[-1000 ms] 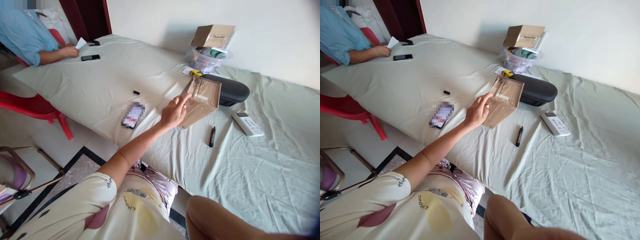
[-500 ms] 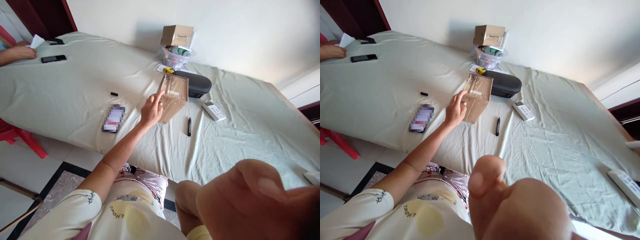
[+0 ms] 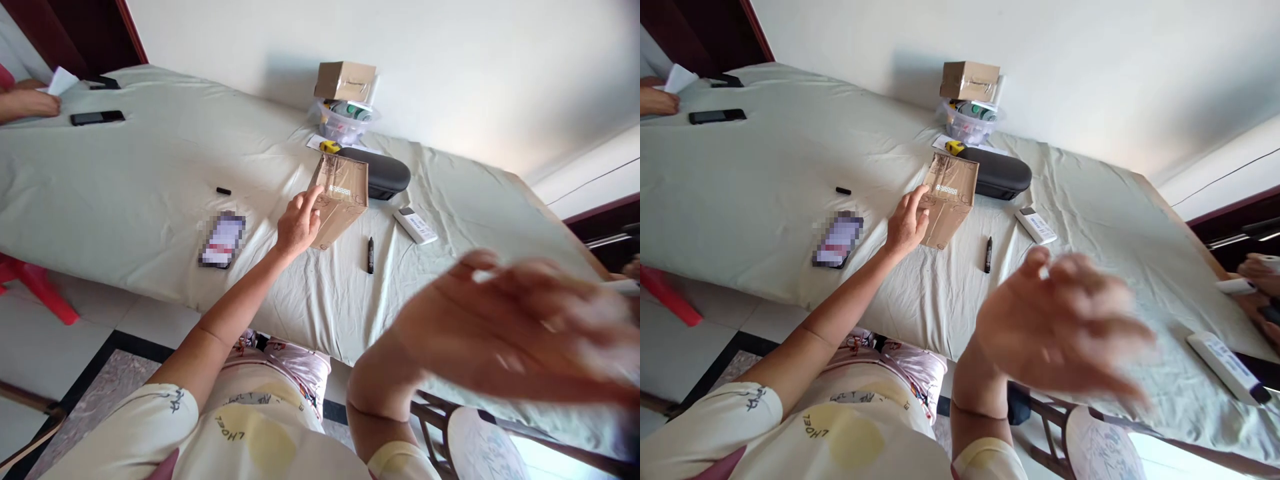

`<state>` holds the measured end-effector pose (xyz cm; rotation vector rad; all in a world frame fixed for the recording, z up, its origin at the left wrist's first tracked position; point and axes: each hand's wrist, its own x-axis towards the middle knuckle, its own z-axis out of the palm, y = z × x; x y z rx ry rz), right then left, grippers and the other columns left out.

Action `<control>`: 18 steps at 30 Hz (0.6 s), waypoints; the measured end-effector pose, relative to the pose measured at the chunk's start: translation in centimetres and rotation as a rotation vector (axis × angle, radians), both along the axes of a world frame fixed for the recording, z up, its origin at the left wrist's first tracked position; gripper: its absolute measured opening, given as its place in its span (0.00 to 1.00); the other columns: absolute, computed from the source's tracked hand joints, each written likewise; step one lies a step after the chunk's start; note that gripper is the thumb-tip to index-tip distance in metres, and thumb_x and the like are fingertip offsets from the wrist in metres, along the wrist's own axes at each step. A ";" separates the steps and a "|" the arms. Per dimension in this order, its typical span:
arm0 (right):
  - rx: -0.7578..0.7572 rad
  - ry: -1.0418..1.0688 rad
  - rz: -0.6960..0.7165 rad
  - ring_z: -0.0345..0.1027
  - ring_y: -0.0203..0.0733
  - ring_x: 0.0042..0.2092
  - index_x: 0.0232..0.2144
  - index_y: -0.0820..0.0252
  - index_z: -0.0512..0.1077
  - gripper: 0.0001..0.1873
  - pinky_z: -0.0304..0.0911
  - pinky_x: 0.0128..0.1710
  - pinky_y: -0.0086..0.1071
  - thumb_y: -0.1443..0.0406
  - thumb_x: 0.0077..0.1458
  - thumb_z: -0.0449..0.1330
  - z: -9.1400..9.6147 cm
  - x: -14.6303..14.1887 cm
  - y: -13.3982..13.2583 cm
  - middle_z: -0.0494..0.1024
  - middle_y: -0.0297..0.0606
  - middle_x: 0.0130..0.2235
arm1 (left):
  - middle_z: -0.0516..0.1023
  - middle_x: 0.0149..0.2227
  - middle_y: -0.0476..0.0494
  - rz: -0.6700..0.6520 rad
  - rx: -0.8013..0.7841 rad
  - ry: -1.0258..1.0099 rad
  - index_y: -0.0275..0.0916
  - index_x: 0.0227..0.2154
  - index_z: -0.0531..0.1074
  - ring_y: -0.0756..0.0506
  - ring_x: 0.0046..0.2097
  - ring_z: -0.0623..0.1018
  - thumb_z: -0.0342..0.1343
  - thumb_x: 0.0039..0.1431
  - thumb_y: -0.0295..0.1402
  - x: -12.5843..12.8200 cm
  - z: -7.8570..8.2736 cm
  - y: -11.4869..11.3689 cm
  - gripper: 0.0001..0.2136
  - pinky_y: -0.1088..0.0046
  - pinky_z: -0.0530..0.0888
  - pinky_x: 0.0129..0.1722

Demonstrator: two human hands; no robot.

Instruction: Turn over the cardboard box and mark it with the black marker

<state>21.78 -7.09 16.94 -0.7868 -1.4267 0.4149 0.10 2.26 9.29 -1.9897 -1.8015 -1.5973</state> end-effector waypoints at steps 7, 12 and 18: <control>-0.203 -0.045 0.031 0.68 0.56 0.65 0.68 0.46 0.63 0.33 0.69 0.59 0.57 0.42 0.71 0.41 -4.9 -4.8 11.6 0.72 0.45 0.64 | 0.75 0.64 0.35 -0.017 0.031 -0.060 0.44 0.67 0.64 0.37 0.66 0.74 0.48 0.71 0.34 0.0 -0.1 -0.1 0.23 0.57 0.76 0.63; -0.334 0.086 0.089 0.69 0.54 0.63 0.64 0.51 0.69 0.34 0.68 0.62 0.51 0.40 0.69 0.46 -8.7 -6.3 13.0 0.77 0.46 0.61 | 0.73 0.67 0.36 -0.067 0.037 -0.062 0.44 0.67 0.63 0.38 0.68 0.73 0.50 0.71 0.37 -0.3 -0.2 0.1 0.24 0.58 0.74 0.66; -0.418 0.040 0.167 0.75 0.50 0.56 0.61 0.55 0.74 0.34 0.70 0.59 0.44 0.40 0.66 0.53 -11.3 -5.1 13.2 0.82 0.45 0.53 | 0.71 0.69 0.37 -0.068 0.058 -0.020 0.45 0.70 0.58 0.39 0.70 0.72 0.49 0.72 0.40 -0.8 -0.5 0.6 0.26 0.59 0.74 0.66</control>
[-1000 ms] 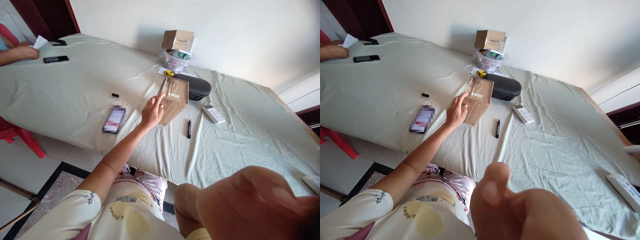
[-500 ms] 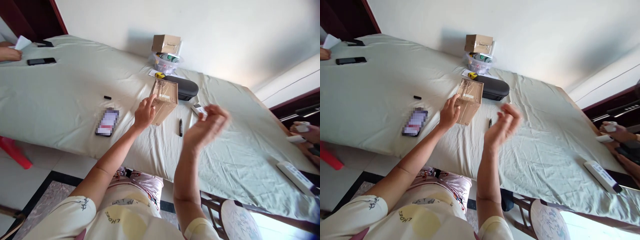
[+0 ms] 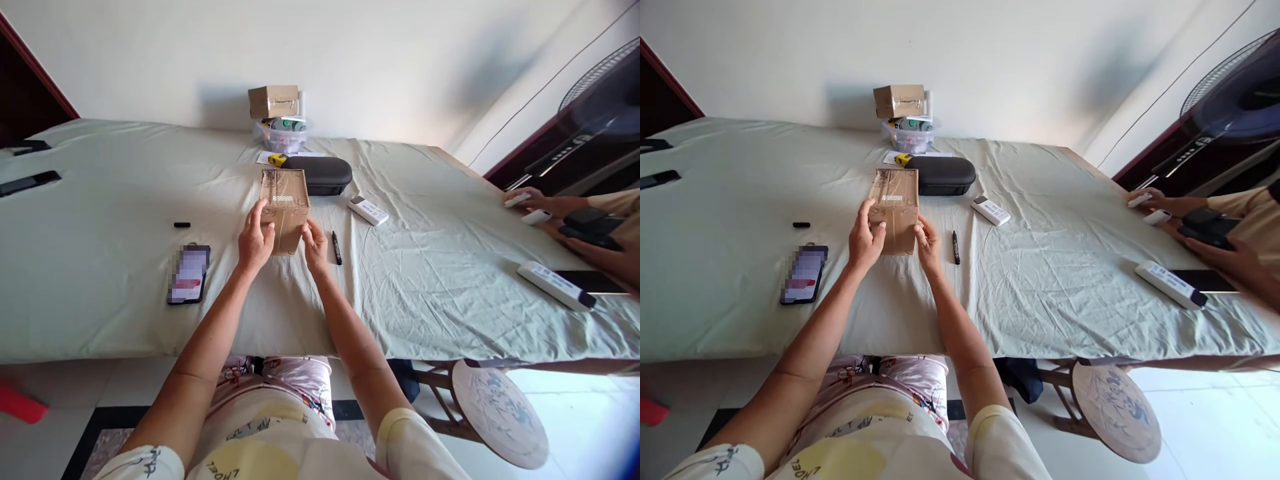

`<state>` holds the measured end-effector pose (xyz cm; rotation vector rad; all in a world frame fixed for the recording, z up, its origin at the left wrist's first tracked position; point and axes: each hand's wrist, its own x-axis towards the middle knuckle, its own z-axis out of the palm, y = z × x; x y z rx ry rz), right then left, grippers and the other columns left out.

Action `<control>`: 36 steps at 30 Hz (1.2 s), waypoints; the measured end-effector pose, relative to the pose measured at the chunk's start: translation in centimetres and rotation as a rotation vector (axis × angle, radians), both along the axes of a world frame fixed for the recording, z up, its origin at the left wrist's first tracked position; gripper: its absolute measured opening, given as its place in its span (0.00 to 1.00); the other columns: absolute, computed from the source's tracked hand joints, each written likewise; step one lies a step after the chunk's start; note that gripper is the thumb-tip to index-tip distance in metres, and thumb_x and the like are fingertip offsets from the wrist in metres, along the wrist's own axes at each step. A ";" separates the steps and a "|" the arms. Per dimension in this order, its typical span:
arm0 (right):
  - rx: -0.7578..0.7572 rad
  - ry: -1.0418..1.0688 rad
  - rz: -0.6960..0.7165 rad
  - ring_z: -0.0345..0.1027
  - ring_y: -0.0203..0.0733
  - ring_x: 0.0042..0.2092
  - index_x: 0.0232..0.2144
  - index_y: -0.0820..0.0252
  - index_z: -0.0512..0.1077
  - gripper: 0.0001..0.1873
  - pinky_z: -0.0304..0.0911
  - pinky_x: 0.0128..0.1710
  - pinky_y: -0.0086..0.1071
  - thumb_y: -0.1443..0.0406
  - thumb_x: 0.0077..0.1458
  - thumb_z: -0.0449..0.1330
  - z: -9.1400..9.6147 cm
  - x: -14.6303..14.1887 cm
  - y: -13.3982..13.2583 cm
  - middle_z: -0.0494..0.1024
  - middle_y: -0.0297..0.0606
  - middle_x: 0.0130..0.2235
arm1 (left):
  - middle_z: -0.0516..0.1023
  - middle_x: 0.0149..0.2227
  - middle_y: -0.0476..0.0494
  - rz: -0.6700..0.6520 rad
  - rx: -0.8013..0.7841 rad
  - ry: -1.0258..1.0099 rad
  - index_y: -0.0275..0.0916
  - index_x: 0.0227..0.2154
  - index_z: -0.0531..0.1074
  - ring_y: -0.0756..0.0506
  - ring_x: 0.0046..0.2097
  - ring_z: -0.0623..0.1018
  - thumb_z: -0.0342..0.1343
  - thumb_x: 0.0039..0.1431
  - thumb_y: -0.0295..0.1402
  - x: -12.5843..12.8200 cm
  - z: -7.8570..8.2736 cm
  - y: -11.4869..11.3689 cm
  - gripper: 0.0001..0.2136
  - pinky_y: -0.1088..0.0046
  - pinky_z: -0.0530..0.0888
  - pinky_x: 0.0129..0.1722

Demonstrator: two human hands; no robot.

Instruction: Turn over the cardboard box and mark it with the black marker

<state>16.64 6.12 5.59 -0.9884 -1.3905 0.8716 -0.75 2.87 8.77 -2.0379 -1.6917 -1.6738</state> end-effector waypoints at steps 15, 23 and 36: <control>0.027 -0.547 -0.159 0.78 0.45 0.46 0.55 0.53 0.77 0.17 0.73 0.50 0.40 0.67 0.65 0.60 -3.9 0.5 -1.5 0.82 0.40 0.46 | 0.83 0.51 0.31 0.029 -0.398 -0.340 0.38 0.55 0.68 0.32 0.52 0.84 0.62 0.62 0.44 -0.4 -8.6 -0.2 0.23 0.55 0.79 0.53; 0.490 -0.551 -0.284 0.73 0.48 0.50 0.57 0.51 0.75 0.17 0.72 0.53 0.45 0.63 0.69 0.58 -3.5 -1.0 -3.3 0.77 0.43 0.46 | 0.82 0.49 0.37 -0.255 -0.279 -0.833 0.43 0.63 0.61 0.38 0.46 0.83 0.64 0.57 0.56 -0.1 -8.8 -0.4 0.37 0.64 0.80 0.40; 0.634 -0.713 -0.293 0.73 0.43 0.46 0.48 0.52 0.78 0.09 0.68 0.47 0.37 0.59 0.72 0.59 -4.1 -2.3 -4.4 0.79 0.41 0.42 | 0.65 0.71 0.31 -0.457 -0.232 -0.840 0.44 0.74 0.53 0.34 0.63 0.75 0.69 0.57 0.53 0.7 -8.8 -0.5 0.48 0.61 0.77 0.58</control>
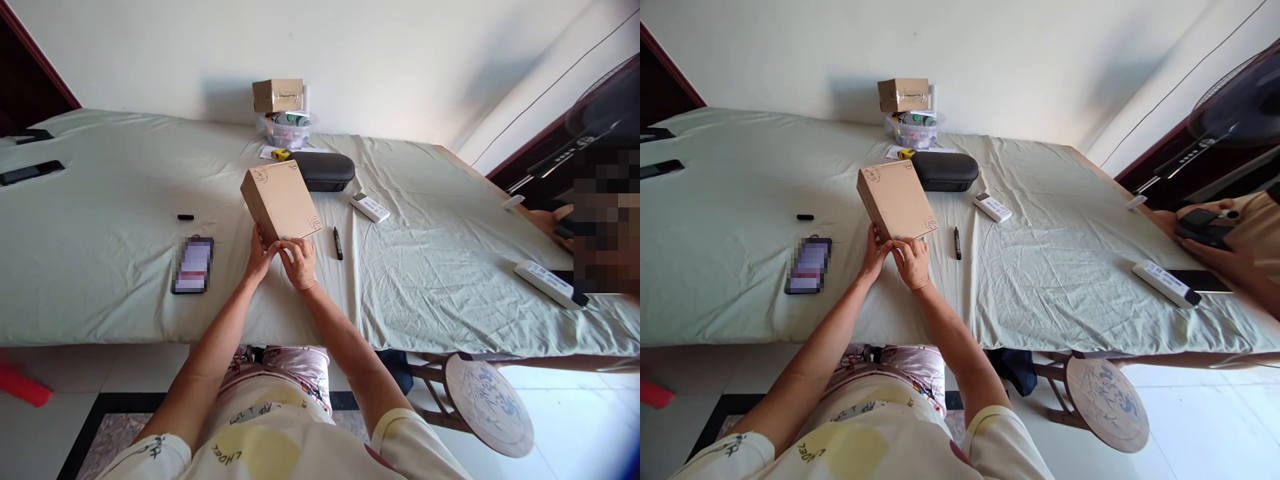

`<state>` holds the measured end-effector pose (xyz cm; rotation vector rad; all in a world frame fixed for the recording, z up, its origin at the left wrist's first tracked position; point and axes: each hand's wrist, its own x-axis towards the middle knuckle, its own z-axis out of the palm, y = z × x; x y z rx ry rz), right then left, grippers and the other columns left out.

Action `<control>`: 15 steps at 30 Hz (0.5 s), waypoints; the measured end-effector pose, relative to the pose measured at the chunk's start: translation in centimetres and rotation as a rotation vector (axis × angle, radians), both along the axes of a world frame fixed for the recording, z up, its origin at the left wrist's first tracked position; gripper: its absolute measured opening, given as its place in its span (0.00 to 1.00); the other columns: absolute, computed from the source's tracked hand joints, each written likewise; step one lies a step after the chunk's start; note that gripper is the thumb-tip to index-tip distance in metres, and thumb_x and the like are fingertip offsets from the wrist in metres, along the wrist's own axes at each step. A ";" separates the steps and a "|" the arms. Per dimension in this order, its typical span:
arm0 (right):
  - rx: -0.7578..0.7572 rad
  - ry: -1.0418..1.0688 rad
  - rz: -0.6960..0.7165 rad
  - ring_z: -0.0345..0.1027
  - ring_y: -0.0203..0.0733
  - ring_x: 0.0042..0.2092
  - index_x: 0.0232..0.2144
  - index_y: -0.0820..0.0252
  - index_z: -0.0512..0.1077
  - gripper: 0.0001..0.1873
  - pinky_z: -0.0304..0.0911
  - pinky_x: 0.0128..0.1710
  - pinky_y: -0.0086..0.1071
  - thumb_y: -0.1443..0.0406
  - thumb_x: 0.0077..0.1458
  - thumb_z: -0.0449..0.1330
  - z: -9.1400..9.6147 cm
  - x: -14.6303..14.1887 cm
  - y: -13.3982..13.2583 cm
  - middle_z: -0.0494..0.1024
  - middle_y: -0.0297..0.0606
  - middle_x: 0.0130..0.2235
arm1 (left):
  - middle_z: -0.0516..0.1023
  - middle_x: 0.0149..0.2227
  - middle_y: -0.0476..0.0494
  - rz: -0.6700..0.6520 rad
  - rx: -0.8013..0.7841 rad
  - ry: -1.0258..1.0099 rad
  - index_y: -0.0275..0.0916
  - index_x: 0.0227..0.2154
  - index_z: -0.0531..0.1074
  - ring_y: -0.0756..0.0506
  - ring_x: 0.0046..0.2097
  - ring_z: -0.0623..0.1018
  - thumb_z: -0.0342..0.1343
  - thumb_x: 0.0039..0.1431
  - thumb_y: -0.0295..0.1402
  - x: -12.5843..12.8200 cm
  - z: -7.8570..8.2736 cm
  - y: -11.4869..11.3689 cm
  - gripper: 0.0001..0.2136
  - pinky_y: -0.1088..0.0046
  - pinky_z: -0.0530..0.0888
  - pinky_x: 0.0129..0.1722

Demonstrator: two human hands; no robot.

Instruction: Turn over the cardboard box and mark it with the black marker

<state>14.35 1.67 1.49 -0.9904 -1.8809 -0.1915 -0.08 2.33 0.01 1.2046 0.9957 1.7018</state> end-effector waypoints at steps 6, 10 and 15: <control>-0.030 0.019 0.099 0.75 0.45 0.46 0.47 0.52 0.77 0.10 0.73 0.49 0.40 0.59 0.72 0.57 0.3 0.5 0.2 0.79 0.42 0.43 | 0.76 0.61 0.37 -0.062 -0.061 -0.032 0.53 0.72 0.54 0.37 0.58 0.79 0.75 0.47 0.54 -0.5 0.1 0.2 0.53 0.60 0.79 0.54; -0.044 0.039 0.163 0.76 0.47 0.49 0.53 0.53 0.75 0.12 0.75 0.52 0.43 0.61 0.73 0.55 0.6 0.8 0.1 0.79 0.45 0.45 | 0.75 0.61 0.34 -0.058 -0.097 -0.063 0.50 0.74 0.50 0.36 0.58 0.79 0.76 0.45 0.54 -0.5 0.0 0.2 0.58 0.60 0.79 0.55; -0.014 0.033 0.168 0.77 0.46 0.49 0.56 0.53 0.74 0.14 0.76 0.52 0.43 0.63 0.73 0.53 0.5 0.7 0.1 0.80 0.45 0.46 | 0.71 0.66 0.32 -0.100 -0.073 -0.063 0.50 0.76 0.43 0.34 0.64 0.76 0.77 0.44 0.54 -0.2 -0.3 0.2 0.63 0.56 0.76 0.62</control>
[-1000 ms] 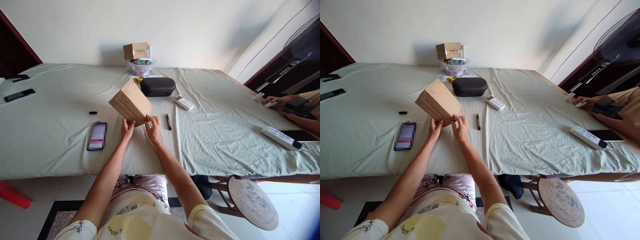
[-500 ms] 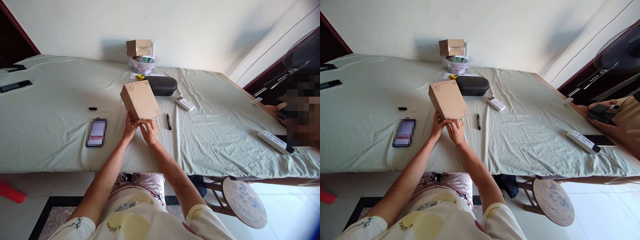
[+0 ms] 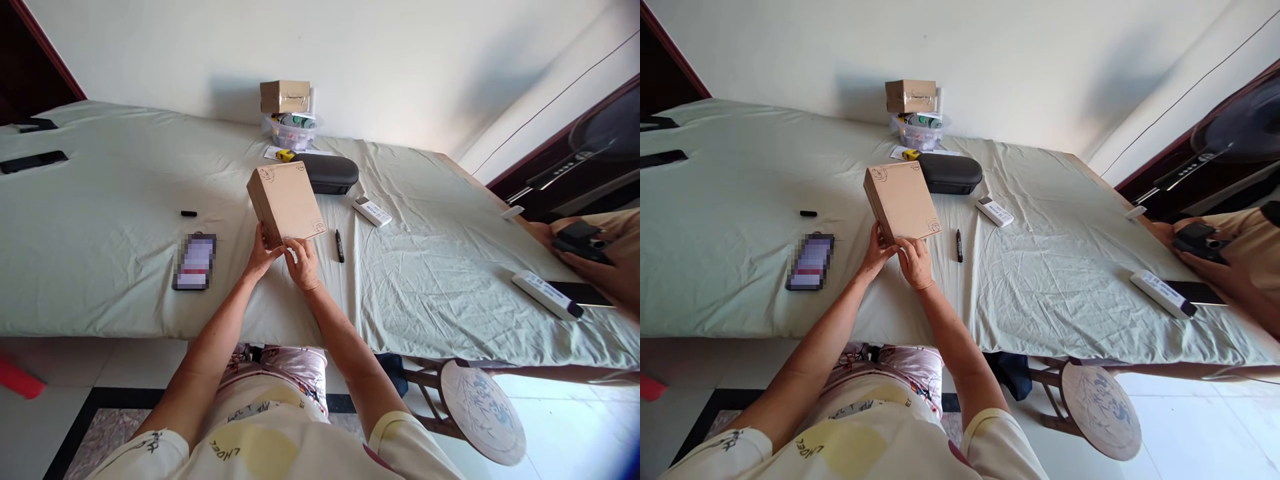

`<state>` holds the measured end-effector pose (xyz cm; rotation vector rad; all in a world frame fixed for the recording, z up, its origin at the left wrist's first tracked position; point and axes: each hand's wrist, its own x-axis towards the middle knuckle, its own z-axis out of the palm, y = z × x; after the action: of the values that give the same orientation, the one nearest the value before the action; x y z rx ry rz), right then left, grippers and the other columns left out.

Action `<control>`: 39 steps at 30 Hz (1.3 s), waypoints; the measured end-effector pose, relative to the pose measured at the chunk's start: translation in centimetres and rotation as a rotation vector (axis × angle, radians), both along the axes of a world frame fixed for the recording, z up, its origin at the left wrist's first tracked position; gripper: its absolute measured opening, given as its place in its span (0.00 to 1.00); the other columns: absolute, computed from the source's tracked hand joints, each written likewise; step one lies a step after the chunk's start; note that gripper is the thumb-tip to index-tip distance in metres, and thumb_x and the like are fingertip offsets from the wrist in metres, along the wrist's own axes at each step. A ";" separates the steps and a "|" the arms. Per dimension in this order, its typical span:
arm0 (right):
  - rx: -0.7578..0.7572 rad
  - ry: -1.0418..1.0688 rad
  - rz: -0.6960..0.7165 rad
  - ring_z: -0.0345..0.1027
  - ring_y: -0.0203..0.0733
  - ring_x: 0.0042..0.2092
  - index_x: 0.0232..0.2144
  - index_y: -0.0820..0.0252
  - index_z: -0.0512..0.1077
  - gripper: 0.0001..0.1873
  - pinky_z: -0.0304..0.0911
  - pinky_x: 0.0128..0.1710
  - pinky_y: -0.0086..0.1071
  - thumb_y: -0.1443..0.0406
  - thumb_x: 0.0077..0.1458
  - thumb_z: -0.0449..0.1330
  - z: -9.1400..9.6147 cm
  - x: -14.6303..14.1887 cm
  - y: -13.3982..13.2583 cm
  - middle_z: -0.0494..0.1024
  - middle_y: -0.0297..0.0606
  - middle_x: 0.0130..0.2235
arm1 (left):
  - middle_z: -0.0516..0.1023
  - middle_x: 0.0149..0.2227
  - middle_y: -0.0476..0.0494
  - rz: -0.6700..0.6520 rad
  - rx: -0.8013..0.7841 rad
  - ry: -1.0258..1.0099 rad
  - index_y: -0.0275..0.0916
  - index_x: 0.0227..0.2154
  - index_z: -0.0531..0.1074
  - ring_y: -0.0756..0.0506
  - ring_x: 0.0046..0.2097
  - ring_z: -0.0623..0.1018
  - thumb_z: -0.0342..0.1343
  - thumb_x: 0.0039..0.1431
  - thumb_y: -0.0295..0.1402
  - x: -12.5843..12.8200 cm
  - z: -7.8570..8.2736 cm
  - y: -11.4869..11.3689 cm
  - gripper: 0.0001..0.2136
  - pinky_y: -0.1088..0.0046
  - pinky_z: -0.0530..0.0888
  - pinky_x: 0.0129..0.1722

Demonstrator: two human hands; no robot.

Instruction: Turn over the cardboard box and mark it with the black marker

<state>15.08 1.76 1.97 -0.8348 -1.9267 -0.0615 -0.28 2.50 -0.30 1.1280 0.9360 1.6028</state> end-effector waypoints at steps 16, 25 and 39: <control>-0.025 0.047 -0.208 0.71 0.44 0.43 0.43 0.49 0.83 0.09 0.68 0.48 0.40 0.57 0.68 0.64 -0.3 3.0 2.3 0.76 0.40 0.40 | 0.72 0.67 0.35 0.060 -0.056 0.076 0.45 0.73 0.56 0.33 0.67 0.72 0.71 0.52 0.46 -1.6 1.5 -1.0 0.48 0.53 0.69 0.68; -0.160 0.384 -0.125 0.74 0.45 0.47 0.46 0.52 0.82 0.13 0.73 0.50 0.44 0.56 0.69 0.59 -0.2 5.1 3.6 0.79 0.40 0.44 | 0.73 0.66 0.37 0.019 -0.047 0.111 0.45 0.67 0.66 0.33 0.65 0.74 0.65 0.56 0.55 -3.4 2.7 -1.5 0.39 0.56 0.73 0.62; -0.386 0.618 0.037 0.70 0.38 0.36 0.45 0.53 0.79 0.19 0.72 0.39 0.34 0.47 0.65 0.61 -1.2 2.9 3.5 0.74 0.34 0.35 | 0.79 0.60 0.37 0.035 -0.079 -0.067 0.42 0.58 0.74 0.33 0.63 0.76 0.61 0.56 0.60 -3.8 1.7 -1.0 0.34 0.59 0.79 0.53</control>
<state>17.93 5.25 0.75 -0.9329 -1.3776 0.5466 -4.05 1.54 1.39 1.0030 0.9708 1.6078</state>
